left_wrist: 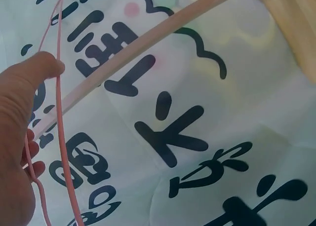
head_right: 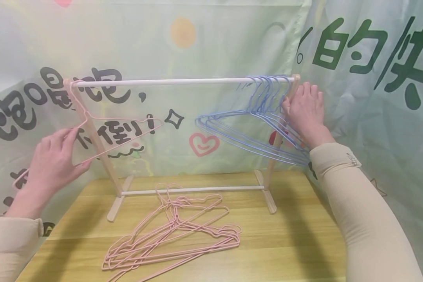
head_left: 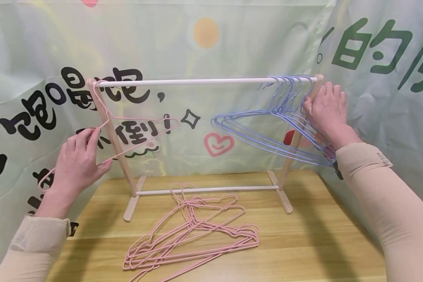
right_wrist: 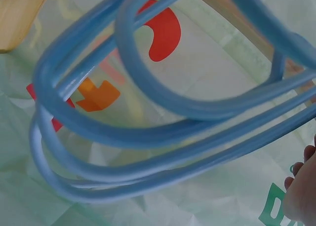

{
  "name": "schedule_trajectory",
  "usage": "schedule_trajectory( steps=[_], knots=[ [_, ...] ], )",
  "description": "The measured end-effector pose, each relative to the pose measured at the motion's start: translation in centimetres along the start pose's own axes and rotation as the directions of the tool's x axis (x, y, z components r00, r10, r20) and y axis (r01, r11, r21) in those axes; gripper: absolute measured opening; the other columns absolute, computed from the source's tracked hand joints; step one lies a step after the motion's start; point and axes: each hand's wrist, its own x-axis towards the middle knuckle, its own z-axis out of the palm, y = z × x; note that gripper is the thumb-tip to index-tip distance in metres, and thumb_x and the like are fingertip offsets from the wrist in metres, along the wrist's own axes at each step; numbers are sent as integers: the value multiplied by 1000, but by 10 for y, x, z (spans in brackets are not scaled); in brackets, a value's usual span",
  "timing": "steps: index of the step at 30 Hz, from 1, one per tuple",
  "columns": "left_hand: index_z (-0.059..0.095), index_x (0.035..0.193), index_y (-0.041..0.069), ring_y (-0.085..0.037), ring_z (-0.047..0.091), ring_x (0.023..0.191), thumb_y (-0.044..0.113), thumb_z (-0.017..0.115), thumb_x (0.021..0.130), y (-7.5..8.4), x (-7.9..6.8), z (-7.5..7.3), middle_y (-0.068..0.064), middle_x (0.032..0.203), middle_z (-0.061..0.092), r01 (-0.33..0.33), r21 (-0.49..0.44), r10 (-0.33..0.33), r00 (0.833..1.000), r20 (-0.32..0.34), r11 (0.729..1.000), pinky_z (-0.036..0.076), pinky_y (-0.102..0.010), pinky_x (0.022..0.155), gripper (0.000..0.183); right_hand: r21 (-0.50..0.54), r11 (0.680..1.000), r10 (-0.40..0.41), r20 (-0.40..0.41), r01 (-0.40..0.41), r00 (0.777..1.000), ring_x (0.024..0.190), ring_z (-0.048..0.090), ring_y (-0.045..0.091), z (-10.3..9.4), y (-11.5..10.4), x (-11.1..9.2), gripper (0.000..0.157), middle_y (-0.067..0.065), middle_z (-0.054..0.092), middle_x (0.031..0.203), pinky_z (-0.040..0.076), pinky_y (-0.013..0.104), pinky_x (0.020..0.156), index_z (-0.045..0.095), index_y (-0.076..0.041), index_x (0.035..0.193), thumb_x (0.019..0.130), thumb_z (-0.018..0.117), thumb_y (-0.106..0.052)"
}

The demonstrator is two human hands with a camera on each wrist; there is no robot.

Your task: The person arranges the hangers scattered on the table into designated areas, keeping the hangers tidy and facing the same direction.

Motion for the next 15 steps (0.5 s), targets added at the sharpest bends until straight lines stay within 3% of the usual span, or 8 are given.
schedule_trajectory(
  steps=[10, 15],
  knots=[
    [33, 155, -8, -57, 38, 124, 16, 81, 69, 10, -10, 7, -33, 152, 36, 92, -25, -92, 996, -8, 995, 36, -66, 101, 102, -4, 1000, 3, -4, -3, 1000, 101, 32, 50, 1, 0, 1, 44, 29, 35, 102, 29, 60, 87, 41, 15, 104, 102, 38, -29],
    [38, 152, -9, -59, 39, 128, 20, 74, 75, 27, -15, 9, -33, 153, 38, 135, -96, -144, 985, -98, 986, 34, -66, 105, 90, 1, 1000, 10, 1, -10, 1000, 101, 32, 50, 1, -1, 1, 45, 30, 35, 103, 29, 61, 87, 41, 16, 103, 103, 39, -29]
  ],
)
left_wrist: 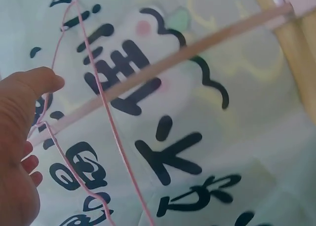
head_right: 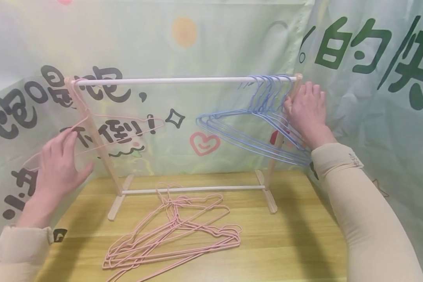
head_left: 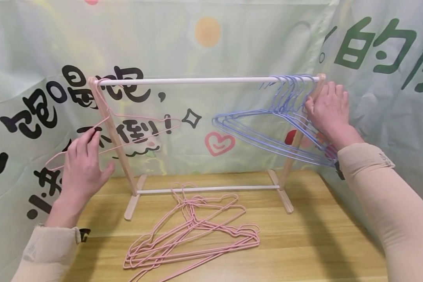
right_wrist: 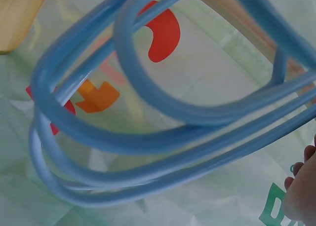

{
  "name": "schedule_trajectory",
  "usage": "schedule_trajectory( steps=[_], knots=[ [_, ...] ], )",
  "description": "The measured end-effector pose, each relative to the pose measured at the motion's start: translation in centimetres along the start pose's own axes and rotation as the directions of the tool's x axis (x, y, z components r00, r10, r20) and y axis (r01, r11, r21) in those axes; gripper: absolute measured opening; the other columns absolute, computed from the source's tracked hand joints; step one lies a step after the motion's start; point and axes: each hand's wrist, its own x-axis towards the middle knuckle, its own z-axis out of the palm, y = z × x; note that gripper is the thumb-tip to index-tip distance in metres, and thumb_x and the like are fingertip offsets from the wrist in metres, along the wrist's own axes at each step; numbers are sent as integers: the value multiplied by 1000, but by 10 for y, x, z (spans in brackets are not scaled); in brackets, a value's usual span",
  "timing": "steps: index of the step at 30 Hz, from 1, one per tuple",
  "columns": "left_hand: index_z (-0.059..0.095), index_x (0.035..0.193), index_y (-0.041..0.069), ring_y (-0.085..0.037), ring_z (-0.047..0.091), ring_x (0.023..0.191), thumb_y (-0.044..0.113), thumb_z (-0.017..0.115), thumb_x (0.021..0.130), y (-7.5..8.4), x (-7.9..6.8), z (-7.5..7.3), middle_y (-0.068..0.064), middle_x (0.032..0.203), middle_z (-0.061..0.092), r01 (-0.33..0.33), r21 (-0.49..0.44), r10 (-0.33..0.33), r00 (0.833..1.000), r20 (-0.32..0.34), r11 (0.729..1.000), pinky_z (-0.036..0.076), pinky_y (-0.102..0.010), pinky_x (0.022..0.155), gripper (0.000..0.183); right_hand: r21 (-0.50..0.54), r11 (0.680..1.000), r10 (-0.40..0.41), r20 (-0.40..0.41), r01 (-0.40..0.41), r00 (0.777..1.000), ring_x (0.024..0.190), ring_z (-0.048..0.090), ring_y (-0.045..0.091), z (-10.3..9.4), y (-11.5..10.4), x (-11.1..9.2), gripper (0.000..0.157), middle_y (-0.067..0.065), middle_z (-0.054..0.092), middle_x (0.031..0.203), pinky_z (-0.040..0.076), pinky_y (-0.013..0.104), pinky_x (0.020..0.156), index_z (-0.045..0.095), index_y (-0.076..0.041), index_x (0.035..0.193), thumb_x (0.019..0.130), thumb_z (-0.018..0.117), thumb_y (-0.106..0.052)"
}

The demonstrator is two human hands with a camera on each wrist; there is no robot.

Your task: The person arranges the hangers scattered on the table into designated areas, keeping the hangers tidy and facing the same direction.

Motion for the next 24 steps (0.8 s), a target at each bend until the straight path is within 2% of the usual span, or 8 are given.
schedule_trajectory(
  steps=[2, 4, 8, 12, 15, 19, 24],
  knots=[
    [41, 149, -10, -59, 41, 127, 25, 70, 78, 9, -4, 3, -34, 150, 42, 13, -38, -15, 998, -62, 999, 34, -67, 104, 83, -3, 1000, 1, 0, -1, 1000, 101, 32, 50, 0, 0, -1, 45, 30, 35, 103, 30, 61, 87, 41, 16, 103, 103, 39, -29],
    [43, 147, -12, -60, 42, 125, 32, 63, 83, 18, -9, 4, -36, 147, 44, 34, -68, -40, 995, -91, 997, 34, -69, 102, 79, -6, 1000, 0, -1, 0, 1000, 100, 32, 50, 0, 0, -1, 45, 30, 35, 102, 30, 61, 87, 41, 16, 103, 103, 38, -29],
    [45, 146, -11, -59, 45, 117, 39, 56, 88, 36, -20, 5, -36, 143, 46, 95, -124, -108, 989, -99, 988, 37, -68, 94, 78, -8, 1000, -2, -2, 2, 1000, 99, 32, 50, 1, 1, -1, 45, 29, 35, 101, 30, 61, 86, 41, 15, 101, 103, 38, -29],
    [48, 143, -13, -57, 48, 115, 37, 58, 88, 53, -32, 8, -37, 135, 50, 135, -204, -159, 982, -106, 970, 38, -67, 92, 75, -4, 1000, -6, -13, 6, 1000, 99, 32, 50, 1, 1, 0, 45, 30, 35, 102, 30, 61, 86, 41, 16, 102, 103, 38, -29],
    [50, 142, -13, -55, 49, 116, 31, 63, 88, 63, -42, 10, -37, 132, 51, 164, -270, -189, 980, -66, 949, 38, -66, 93, 71, 1, 1000, -7, -20, 7, 1000, 100, 32, 51, 2, 1, 1, 45, 30, 36, 103, 29, 61, 87, 42, 16, 103, 102, 39, -29],
    [48, 144, -11, -53, 48, 120, 18, 70, 85, 76, -56, 17, -35, 136, 50, 219, -340, -219, 975, 38, 915, 38, -68, 97, 69, 9, 1000, -3, -10, 3, 1000, 100, 31, 50, 1, 1, 2, 43, 30, 35, 103, 29, 61, 88, 40, 14, 104, 102, 38, -28],
    [48, 143, -12, -52, 47, 122, 11, 75, 83, 89, -75, 32, -33, 136, 50, 226, -397, -186, 973, 136, 889, 37, -67, 100, 70, 10, 1000, -5, -7, 5, 1000, 99, 31, 50, 3, 1, 1, 44, 29, 35, 101, 29, 61, 86, 40, 15, 103, 102, 39, -29]
  ],
)
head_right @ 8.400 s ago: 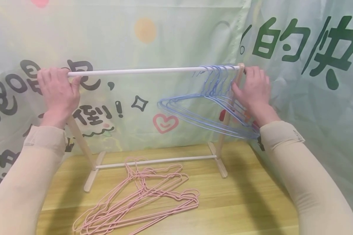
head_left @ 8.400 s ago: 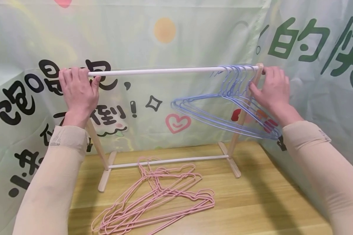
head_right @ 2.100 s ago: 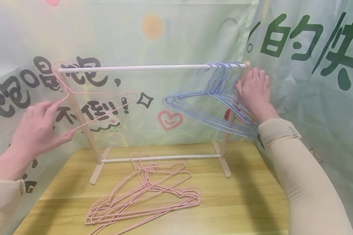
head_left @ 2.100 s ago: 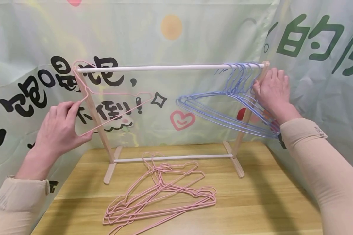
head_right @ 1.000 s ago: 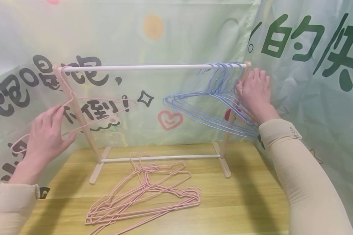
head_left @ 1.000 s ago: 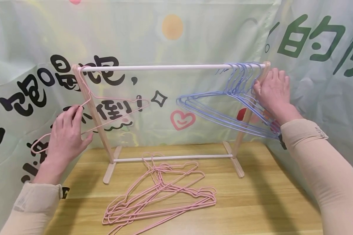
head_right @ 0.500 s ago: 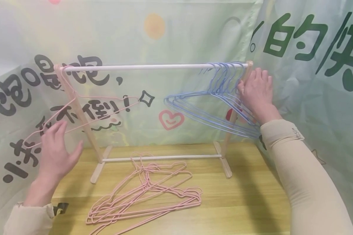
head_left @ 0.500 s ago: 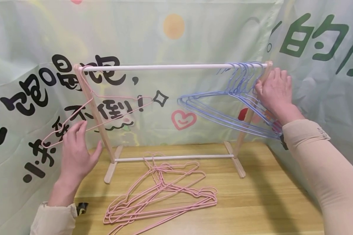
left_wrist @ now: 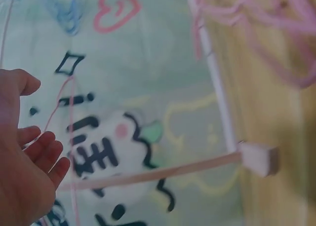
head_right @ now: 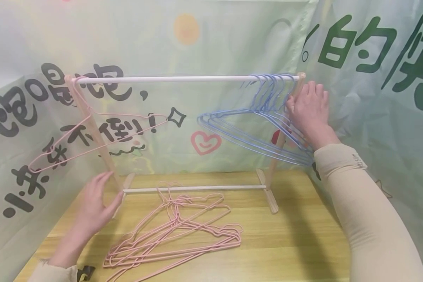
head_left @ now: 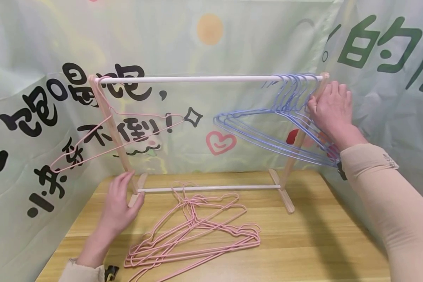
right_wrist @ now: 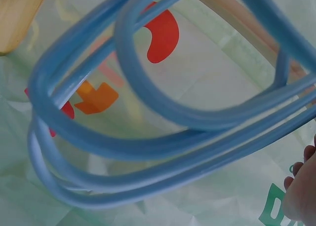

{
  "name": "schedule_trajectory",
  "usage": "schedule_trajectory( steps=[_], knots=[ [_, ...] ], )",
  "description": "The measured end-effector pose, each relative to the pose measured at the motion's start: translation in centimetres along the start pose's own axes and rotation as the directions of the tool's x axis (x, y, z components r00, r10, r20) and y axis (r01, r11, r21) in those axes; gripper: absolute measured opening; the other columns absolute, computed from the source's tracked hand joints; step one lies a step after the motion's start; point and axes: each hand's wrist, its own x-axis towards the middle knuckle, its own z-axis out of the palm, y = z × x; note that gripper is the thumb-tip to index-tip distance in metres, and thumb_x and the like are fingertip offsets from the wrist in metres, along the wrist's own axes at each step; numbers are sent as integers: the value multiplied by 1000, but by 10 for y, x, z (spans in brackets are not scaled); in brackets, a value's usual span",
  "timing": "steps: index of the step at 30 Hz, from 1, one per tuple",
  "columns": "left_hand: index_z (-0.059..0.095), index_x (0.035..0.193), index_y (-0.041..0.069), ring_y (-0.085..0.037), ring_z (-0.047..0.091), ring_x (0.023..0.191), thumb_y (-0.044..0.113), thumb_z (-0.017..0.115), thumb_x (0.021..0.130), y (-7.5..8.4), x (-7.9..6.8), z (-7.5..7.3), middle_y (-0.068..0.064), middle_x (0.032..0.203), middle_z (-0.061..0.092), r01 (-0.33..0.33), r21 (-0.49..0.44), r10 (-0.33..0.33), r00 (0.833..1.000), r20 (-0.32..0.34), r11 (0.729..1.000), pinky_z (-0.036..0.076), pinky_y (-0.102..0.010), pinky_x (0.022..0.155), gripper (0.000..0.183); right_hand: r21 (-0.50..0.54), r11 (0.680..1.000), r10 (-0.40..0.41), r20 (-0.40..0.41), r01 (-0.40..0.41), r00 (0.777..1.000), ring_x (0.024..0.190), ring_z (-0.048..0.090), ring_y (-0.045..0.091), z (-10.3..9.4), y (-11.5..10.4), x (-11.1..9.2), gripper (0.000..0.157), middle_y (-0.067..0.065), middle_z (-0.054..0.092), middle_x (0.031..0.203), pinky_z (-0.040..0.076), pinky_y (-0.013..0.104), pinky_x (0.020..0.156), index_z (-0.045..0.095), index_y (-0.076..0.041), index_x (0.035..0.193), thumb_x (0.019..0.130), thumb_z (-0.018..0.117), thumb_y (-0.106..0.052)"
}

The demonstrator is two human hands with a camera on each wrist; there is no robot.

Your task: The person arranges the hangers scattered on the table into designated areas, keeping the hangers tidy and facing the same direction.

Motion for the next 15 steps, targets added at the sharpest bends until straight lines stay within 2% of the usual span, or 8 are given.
schedule_trajectory(
  steps=[4, 7, 15],
  knots=[
    [48, 145, -9, -48, 50, 123, 11, 77, 84, 0, -14, 16, -29, 138, 52, -9, 5, 8, 995, 104, 1000, 41, -66, 100, 70, -4, 1000, -3, -8, 3, 1000, 99, 32, 50, 1, 0, -1, 45, 30, 35, 101, 29, 61, 85, 41, 16, 102, 102, 39, -29],
    [48, 145, -7, -45, 53, 123, 14, 78, 86, 1, -23, 26, -26, 138, 54, -4, 19, 0, 982, 189, 1000, 45, -65, 99, 70, -3, 1000, -1, -10, 1, 1000, 99, 32, 50, 1, 0, 0, 44, 30, 35, 101, 29, 61, 85, 41, 16, 103, 102, 39, -29],
    [48, 147, -3, -38, 57, 123, 27, 79, 91, 6, -45, 46, -20, 137, 57, 16, 56, -37, 925, 378, 998, 50, -58, 100, 71, -7, 1000, 7, 2, -7, 1000, 98, 32, 50, -1, -1, 0, 45, 30, 35, 101, 29, 60, 85, 41, 16, 104, 102, 38, -29]
  ],
)
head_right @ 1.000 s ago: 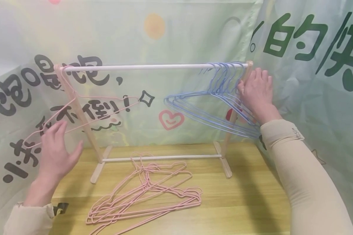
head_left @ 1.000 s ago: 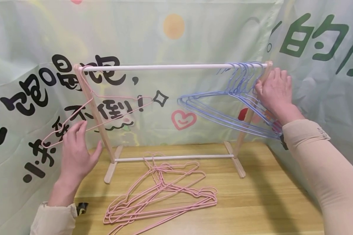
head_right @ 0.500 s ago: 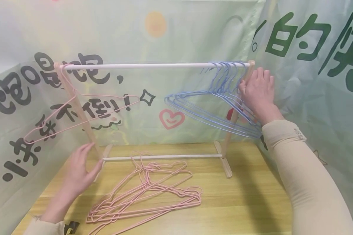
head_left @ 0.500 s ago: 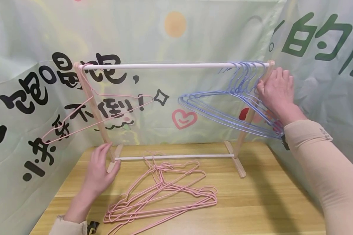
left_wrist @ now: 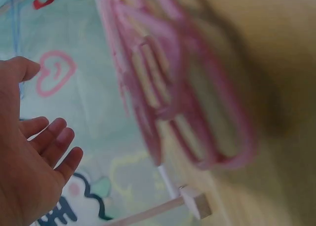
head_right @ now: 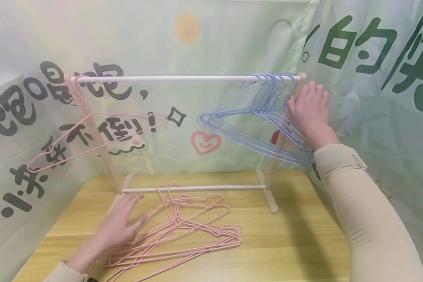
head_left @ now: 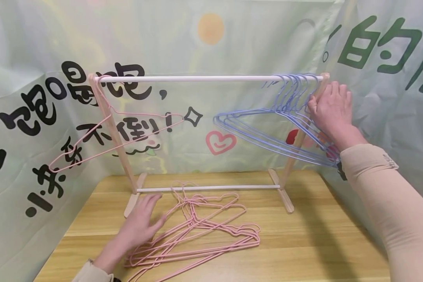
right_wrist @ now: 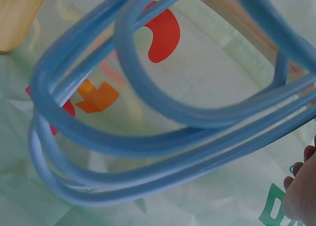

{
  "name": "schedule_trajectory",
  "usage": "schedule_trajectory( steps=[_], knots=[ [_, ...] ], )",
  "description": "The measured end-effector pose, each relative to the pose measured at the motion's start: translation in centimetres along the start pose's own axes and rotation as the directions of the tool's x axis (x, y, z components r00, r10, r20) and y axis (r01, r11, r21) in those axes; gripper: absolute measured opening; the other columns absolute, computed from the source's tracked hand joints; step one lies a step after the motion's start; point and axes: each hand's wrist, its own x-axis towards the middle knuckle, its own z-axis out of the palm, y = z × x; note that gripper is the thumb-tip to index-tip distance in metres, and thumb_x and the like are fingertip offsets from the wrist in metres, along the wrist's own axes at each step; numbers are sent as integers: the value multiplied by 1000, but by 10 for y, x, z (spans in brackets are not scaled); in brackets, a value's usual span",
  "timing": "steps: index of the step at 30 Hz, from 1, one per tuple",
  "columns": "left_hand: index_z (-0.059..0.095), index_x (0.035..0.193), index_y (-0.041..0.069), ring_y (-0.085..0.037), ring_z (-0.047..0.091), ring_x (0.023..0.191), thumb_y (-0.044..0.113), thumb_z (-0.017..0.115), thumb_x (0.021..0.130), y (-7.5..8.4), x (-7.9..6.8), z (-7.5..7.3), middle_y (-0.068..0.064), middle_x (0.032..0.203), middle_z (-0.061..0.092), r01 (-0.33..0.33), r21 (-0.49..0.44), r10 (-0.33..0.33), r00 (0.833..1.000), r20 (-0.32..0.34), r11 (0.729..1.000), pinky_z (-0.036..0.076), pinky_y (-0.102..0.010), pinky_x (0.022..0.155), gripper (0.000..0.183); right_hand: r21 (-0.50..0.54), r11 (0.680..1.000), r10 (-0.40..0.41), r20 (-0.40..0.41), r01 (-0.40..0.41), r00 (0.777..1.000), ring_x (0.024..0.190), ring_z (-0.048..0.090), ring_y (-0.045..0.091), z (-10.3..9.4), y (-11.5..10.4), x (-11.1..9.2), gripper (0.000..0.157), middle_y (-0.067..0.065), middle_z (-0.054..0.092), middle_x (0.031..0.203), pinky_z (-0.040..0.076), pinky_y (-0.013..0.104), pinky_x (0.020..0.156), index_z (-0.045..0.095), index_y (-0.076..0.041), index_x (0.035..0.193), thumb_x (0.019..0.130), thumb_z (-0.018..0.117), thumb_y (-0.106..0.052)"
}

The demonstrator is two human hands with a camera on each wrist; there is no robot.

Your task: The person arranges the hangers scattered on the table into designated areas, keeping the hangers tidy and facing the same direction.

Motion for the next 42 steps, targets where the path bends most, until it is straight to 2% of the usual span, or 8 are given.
schedule_trajectory(
  steps=[4, 9, 16, 25, 27, 31, 42],
  knots=[
    [50, 148, -1, -39, 57, 125, 37, 80, 89, 1, -5, 10, -19, 139, 58, 13, 32, -16, 997, 82, 999, 50, -59, 101, 76, 2, 1000, 4, 8, -4, 1000, 99, 32, 50, -1, 0, 0, 44, 29, 35, 101, 29, 61, 86, 40, 15, 106, 103, 38, -29],
    [49, 150, 0, -40, 55, 130, 51, 81, 85, -2, -9, 18, -19, 143, 56, 48, 80, -61, 983, 174, 996, 46, -60, 105, 89, 6, 1000, 6, 16, -6, 1000, 101, 31, 50, -1, 0, 0, 44, 30, 35, 103, 29, 61, 88, 40, 14, 107, 102, 38, -29],
    [48, 150, -1, -38, 54, 131, 63, 80, 81, -6, -13, 25, -19, 142, 55, 65, 92, -86, 964, 250, 994, 45, -57, 108, 100, 11, 1000, 6, 10, -6, 1000, 102, 31, 50, -1, 0, 0, 43, 30, 35, 104, 29, 62, 89, 40, 14, 107, 102, 38, -29],
    [58, 141, 0, -30, 56, 122, 74, 73, 80, -4, -14, 28, -12, 129, 58, 72, 96, -101, 930, 353, 993, 48, -52, 105, 97, 9, 1000, 2, 0, -2, 1000, 100, 31, 50, 1, 0, 0, 43, 29, 35, 102, 29, 61, 87, 40, 14, 106, 102, 38, -29],
    [58, 141, 0, -29, 56, 121, 71, 74, 81, -5, -15, 30, -11, 128, 58, 80, 99, -111, 926, 360, 992, 48, -51, 104, 94, 13, 1000, -1, -4, 1, 1000, 100, 31, 50, 1, 0, -1, 42, 29, 35, 102, 29, 61, 87, 40, 13, 105, 102, 38, -29],
    [59, 140, -1, -27, 56, 118, 64, 77, 80, -5, -15, 32, -10, 125, 58, 86, 110, -120, 929, 351, 990, 49, -49, 103, 90, 19, 1000, -2, -3, 2, 1000, 100, 31, 50, 1, 0, 0, 41, 29, 35, 103, 28, 61, 88, 40, 12, 105, 102, 38, -29],
    [60, 134, -5, -29, 58, 114, 44, 81, 71, -3, -13, 31, -15, 124, 59, 79, 127, -110, 959, 260, 989, 52, -48, 101, 82, 11, 1000, -4, -9, 4, 1000, 100, 32, 50, 0, -1, -2, 42, 29, 35, 102, 29, 61, 87, 40, 13, 105, 102, 39, -28]
  ],
)
